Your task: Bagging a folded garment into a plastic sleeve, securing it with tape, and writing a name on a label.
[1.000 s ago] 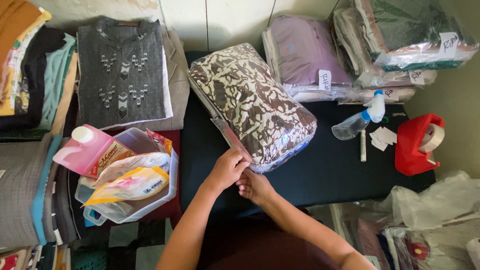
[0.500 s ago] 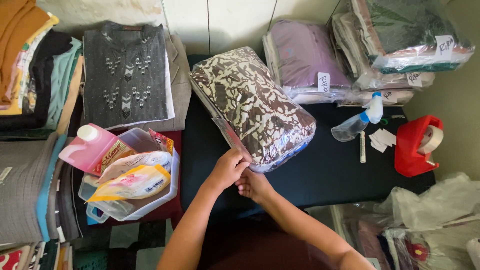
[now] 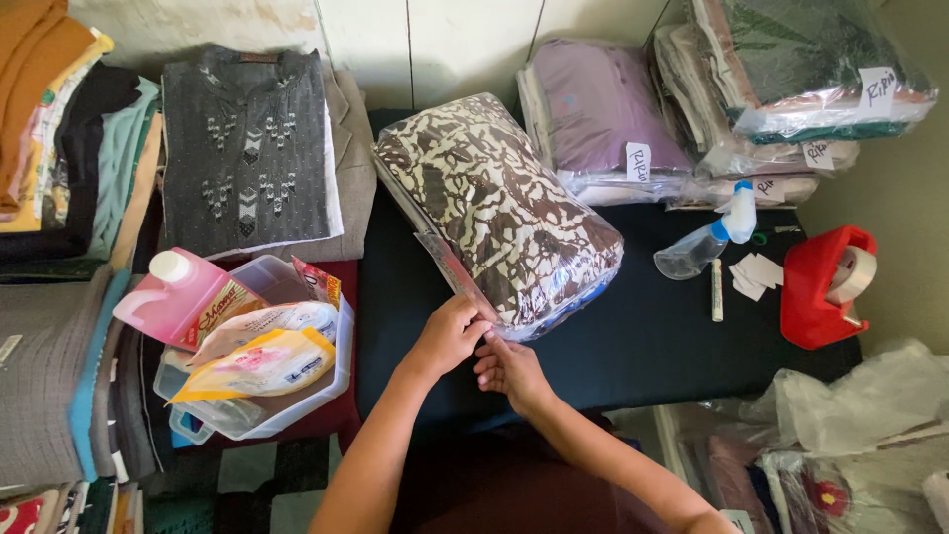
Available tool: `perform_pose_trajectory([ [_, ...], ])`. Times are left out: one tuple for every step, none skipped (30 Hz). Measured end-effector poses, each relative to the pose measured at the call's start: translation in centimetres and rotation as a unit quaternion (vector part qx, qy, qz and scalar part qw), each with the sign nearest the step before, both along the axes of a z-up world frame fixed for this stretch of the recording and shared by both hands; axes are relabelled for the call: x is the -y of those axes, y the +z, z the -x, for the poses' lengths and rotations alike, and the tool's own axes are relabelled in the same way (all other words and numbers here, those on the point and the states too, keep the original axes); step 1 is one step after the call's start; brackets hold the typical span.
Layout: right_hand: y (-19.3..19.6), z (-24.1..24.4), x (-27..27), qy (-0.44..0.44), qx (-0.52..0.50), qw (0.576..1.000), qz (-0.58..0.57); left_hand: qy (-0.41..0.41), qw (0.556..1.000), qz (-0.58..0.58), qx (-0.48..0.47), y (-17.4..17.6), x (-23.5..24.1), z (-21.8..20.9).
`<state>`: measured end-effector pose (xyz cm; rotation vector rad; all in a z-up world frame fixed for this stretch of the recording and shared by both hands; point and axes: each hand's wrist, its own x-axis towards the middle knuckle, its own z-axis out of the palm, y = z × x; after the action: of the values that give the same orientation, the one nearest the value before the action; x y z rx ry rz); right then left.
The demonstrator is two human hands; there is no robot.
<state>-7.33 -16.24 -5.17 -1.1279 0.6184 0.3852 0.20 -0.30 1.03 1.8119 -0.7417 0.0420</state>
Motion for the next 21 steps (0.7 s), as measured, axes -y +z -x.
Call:
perform_pose_trajectory([
  [-0.4, -0.3, -0.1, 0.001, -0.001, 1.000, -0.001, 0.001, 1.000, -0.001, -0.001, 0.1, 0.0, 0.1],
  [-0.8, -0.7, -0.1, 0.006, -0.011, 1.000, 0.000, -0.001, 1.000, 0.008, -0.003, 0.2, -0.1, 0.2],
  [-1.2, -1.0, -0.1, 0.011, -0.022, 1.000, 0.000, -0.003, 1.000, 0.016, -0.006, 0.3, -0.1, 0.2],
  [-1.4, -1.2, -0.2, 0.010, -0.023, 1.000, 0.000, -0.004, 1.000, 0.015, -0.007, 0.1, 0.0, 0.2],
  [-1.7, -1.4, -0.2, 0.023, -0.027, 0.999, -0.007, -0.003, 1.000, 0.011, -0.014, -0.1, 0.0, 0.1],
  [-1.8, -1.6, -0.2, 0.036, -0.031, 0.999, -0.015, -0.003, 1.000, 0.006, -0.021, -0.2, 0.1, 0.1],
  [-1.5, -1.7, -0.4, 0.035, -0.031, 0.999, -0.015, -0.004, 1.000, 0.006, -0.021, -0.4, 0.1, 0.1],
  [-1.2, -1.8, -0.5, 0.032, -0.030, 0.999, -0.021, -0.004, 1.000, 0.007, -0.004, -0.5, 0.1, 0.0],
  [-0.9, -1.9, -0.7, 0.029, -0.029, 0.999, -0.028, -0.004, 1.000, 0.008, 0.013, -0.6, 0.1, 0.0],
  [-1.1, -2.1, -0.8, 0.028, -0.029, 0.999, -0.029, -0.005, 1.000, 0.007, 0.014, -0.5, 0.1, 0.0],
  [-1.2, -2.2, -0.8, 0.032, -0.039, 0.999, -0.020, -0.002, 1.000, 0.005, 0.014, -0.5, 0.1, 0.0],
  [-1.3, -2.3, -0.8, 0.037, -0.049, 0.998, -0.010, 0.002, 1.000, 0.003, 0.015, -0.4, 0.1, 0.1],
  [-1.6, -2.4, -0.7, 0.036, -0.048, 0.998, -0.011, 0.001, 1.000, 0.002, 0.015, -0.3, 0.1, 0.2],
  [-1.8, -2.4, -0.6, 0.038, -0.049, 0.998, -0.020, 0.001, 1.000, -0.001, 0.006, -0.3, 0.2, 0.3],
  [-2.0, -2.6, -0.5, 0.039, -0.049, 0.998, -0.029, 0.000, 1.000, -0.004, -0.002, -0.1, 0.2, 0.3],
  [-2.5, -2.6, -0.4, 0.038, -0.047, 0.998, -0.030, -0.001, 1.000, -0.004, 0.000, 0.0, 0.2, 0.4],
  [-3.1, -2.6, -0.3, 0.036, -0.072, 0.996, -0.030, 0.000, 1.000, 0.000, -0.024, 0.1, 0.2, 0.5],
  [-3.6, -2.6, -0.2, 0.033, -0.097, 0.994, -0.031, 0.001, 0.999, 0.005, -0.047, 0.2, 0.2, 0.6],
  [-3.6, -2.2, -0.1, 0.033, -0.095, 0.994, -0.031, 0.001, 0.999, 0.005, -0.044, 0.0, 0.2, 0.5],
  [-3.6, -1.9, 0.0, 0.035, -0.100, 0.993, -0.040, 0.003, 0.998, 0.004, -0.060, -0.2, 0.3, 0.4],
  [-3.6, -1.3, 0.1, 0.038, -0.108, 0.992, -0.050, 0.005, 0.997, 0.003, -0.077, -0.4, 0.3, 0.5],
])
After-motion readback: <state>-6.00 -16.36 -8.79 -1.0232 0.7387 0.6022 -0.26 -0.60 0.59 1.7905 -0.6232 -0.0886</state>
